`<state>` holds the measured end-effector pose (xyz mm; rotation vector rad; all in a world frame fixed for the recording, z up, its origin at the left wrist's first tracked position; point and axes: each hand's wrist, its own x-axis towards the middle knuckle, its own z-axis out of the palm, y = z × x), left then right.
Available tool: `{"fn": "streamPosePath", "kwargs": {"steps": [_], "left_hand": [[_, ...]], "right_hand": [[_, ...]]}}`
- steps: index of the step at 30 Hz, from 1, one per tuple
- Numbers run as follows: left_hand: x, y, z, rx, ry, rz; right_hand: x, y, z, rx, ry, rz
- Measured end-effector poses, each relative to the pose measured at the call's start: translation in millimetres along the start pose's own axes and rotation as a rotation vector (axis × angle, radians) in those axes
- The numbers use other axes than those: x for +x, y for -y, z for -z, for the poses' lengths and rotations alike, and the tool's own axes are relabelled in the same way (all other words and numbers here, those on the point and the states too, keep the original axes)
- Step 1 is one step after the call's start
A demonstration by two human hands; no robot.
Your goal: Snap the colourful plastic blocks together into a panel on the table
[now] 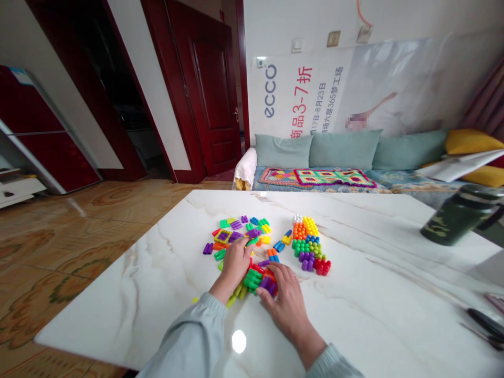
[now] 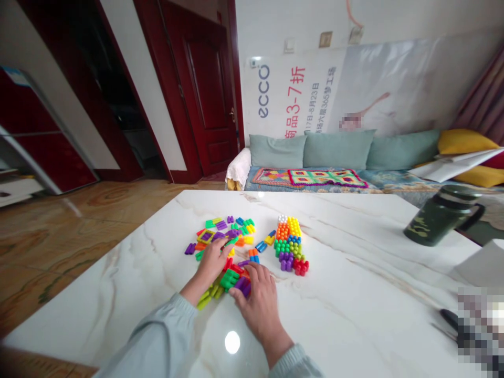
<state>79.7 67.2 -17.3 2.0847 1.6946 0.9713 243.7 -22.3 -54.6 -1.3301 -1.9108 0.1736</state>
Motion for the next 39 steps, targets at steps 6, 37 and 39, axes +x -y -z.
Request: {"fn": "streamPosePath", "kwargs": {"steps": [6, 37, 39], "left_hand": [[-31.5, -3.2, -9.9, -0.572, -0.057, 0.311], [12.1, -65.3, -73.3, -0.149, 0.255, -0.164], [13.8, -65.8, -77.0, -0.148, 0.257, -0.174]], "right_hand": [[-0.3, 0.1, 1.0, 0.027, 0.015, -0.014], [-12.9, 9.4, 14.3, 0.278, -0.149, 0.19], [-12.5, 9.9, 15.1, 0.285, -0.14, 0.172]]}}
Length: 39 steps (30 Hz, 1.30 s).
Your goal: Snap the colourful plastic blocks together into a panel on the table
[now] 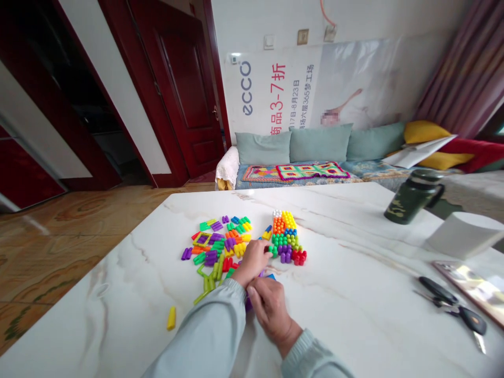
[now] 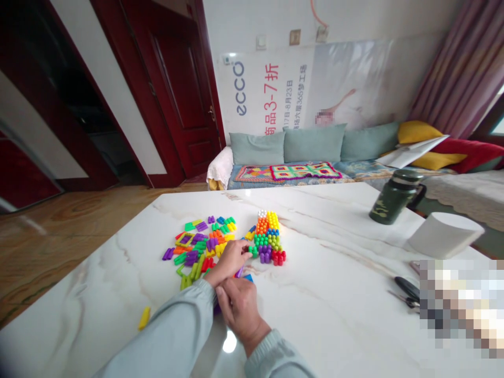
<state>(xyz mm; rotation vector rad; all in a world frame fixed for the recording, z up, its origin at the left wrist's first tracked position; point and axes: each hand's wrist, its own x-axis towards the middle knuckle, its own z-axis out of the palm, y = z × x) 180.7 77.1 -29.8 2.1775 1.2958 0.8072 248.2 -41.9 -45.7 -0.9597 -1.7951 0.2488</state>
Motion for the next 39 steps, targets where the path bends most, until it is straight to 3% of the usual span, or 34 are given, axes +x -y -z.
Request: {"fn": "streamPosePath", "kwargs": {"steps": [8, 12, 15, 19, 22, 25, 29, 34, 39], "left_hand": [[5.4, 3.3, -14.5, -0.024, -0.032, 0.002], [-5.8, 3.3, 3.8, -0.031, -0.092, 0.013], [-34.0, 11.2, 37.5, -0.006, -0.199, 0.02], [-88.7, 31.9, 79.0, 0.144, -0.314, 0.033], [-122.6, 44.8, 92.0, 0.278, -0.225, 0.045], [-140.6, 50.5, 91.5, 0.391, -0.084, 0.101], [-142.6, 53.3, 81.9, 0.373, 0.056, 0.106], [-125.7, 62.7, 71.5, 0.345, -0.081, 0.053], [-106.3, 68.5, 75.3, 0.199, -0.2, 0.048]], "right_hand": [[0.7, 1.0, 0.6, -0.004, -0.014, -0.052], [1.8, -6.1, 1.6, -0.141, -0.159, -0.143], [6.3, -8.7, 2.3, -0.306, -0.184, -0.227], [9.6, -9.2, -2.9, -0.434, -0.056, -0.241], [6.6, -13.7, -10.8, -0.487, 0.045, -0.21], [3.0, -20.8, -16.6, -0.51, 0.117, -0.202], [5.5, -29.9, -22.0, -0.489, 0.106, -0.235], [22.4, -44.8, -37.5, -0.359, 0.025, -0.26], [51.8, -49.7, -45.7, -0.281, -0.027, -0.219]]}}
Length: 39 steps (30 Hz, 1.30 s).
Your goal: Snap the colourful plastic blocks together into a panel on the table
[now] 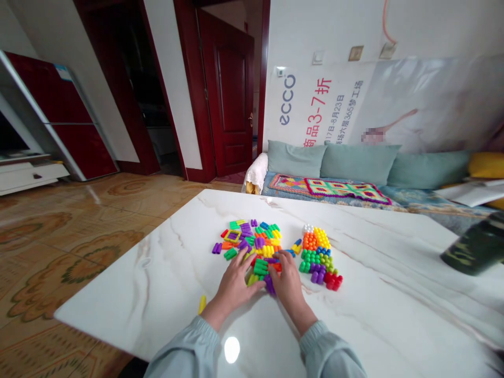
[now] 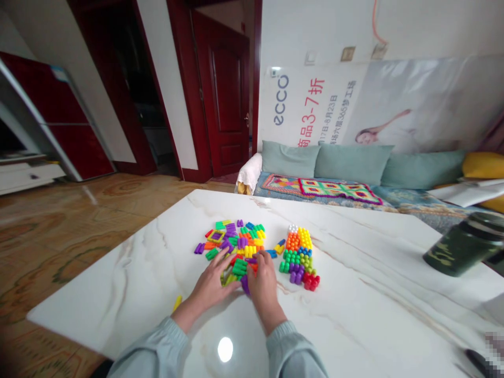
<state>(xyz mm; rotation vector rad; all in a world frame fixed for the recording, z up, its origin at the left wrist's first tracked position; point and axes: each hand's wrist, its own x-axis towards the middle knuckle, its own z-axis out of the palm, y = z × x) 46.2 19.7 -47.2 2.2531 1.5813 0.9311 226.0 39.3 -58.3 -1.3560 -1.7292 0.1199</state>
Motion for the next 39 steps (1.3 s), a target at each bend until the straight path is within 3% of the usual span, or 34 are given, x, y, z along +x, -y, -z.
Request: {"fn": "streamPosePath", "kwargs": {"steps": [3, 6, 9, 12, 14, 18, 25, 28, 32, 36, 39], "left_hand": [[16.0, 1.0, 5.2, -0.019, -0.188, 0.042], [38.7, 7.2, 9.2, 0.092, -0.351, 0.235], [63.0, 20.8, 10.0, 0.118, -0.368, 0.503], [80.4, 36.1, 6.7, 0.079, -0.35, 0.632], [86.4, 42.7, 1.9, 0.123, -0.304, 0.621], [89.9, 41.8, -8.9, 0.211, -0.21, 0.474], [94.1, 37.2, -18.1, 0.081, -0.157, 0.188], [94.9, 46.1, -21.8, -0.041, -0.185, 0.086], [95.1, 51.9, -23.7, -0.259, -0.235, 0.003], [96.0, 45.0, -19.1, -0.368, -0.22, -0.013], [93.6, 32.9, -8.5, -0.324, -0.236, 0.002]], "right_hand": [[23.6, 7.4, 0.8, -0.105, -0.016, 0.004], [54.0, 9.9, -4.5, -0.238, 0.003, -0.038], [85.8, 3.2, -17.7, -0.313, 0.115, -0.111], [109.7, -10.9, -33.5, -0.324, 0.269, -0.219], [118.2, -21.3, -43.2, -0.306, 0.34, -0.272], [117.6, -33.6, -56.4, -0.304, 0.37, -0.272], [106.2, -28.1, -53.4, -0.181, 0.241, -0.298], [111.3, -24.4, -44.2, -0.074, 0.178, -0.345], [116.6, -10.6, -17.0, 0.02, 0.197, -0.34], [101.0, 3.2, 34.6, 0.41, 0.314, -0.202], [78.4, -9.5, 79.5, 0.571, 0.112, -0.212]]}}
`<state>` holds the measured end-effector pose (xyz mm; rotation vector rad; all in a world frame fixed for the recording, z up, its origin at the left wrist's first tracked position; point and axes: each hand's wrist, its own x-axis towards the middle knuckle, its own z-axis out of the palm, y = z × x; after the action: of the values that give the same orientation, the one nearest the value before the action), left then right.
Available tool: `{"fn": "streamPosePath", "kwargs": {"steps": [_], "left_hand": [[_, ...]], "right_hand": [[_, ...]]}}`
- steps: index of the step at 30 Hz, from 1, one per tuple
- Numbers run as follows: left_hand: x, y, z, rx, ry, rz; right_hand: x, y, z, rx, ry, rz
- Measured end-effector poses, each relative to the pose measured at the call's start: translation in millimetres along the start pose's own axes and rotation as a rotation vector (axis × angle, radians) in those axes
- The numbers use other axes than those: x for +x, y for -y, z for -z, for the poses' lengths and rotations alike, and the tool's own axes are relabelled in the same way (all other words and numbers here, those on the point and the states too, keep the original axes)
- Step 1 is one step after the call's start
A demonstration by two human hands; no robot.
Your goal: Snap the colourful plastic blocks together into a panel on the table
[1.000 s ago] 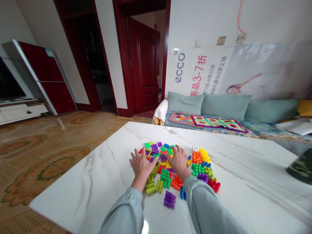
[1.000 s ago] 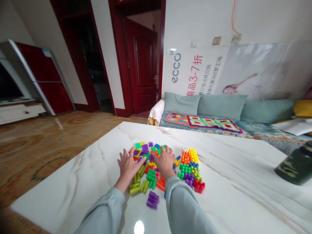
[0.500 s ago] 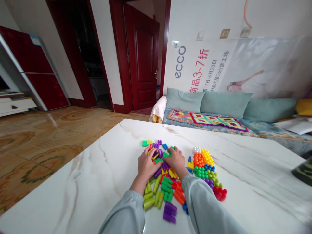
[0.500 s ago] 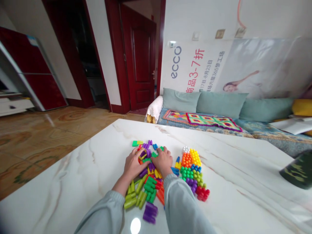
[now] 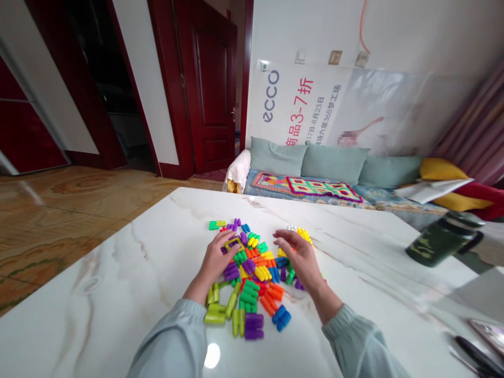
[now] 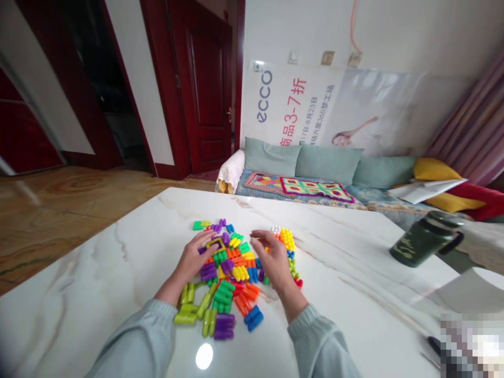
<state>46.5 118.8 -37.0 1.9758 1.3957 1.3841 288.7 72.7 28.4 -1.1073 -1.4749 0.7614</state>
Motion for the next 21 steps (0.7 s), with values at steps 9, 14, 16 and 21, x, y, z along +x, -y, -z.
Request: {"fn": "streamPosePath", "kwargs": {"steps": [9, 14, 16, 21], "left_hand": [[-76.4, -70.4, 36.1, 0.458, 0.413, 0.182], [-115.1, -71.5, 24.2, 0.563, 0.528, 0.19], [-117.6, -65.4, 18.1, 0.605, 0.505, 0.157], [-110.9, -44.0, 10.8, 0.605, 0.401, 0.14]], "right_hand": [[-50.2, -84.3, 95.4, -0.168, -0.509, -0.214], [-40.5, -108.3, 94.1, -0.221, -0.443, -0.237], [-24.2, -111.8, 95.2, -0.231, -0.399, -0.223], [23.0, -124.4, 96.4, -0.25, -0.143, -0.239]]}}
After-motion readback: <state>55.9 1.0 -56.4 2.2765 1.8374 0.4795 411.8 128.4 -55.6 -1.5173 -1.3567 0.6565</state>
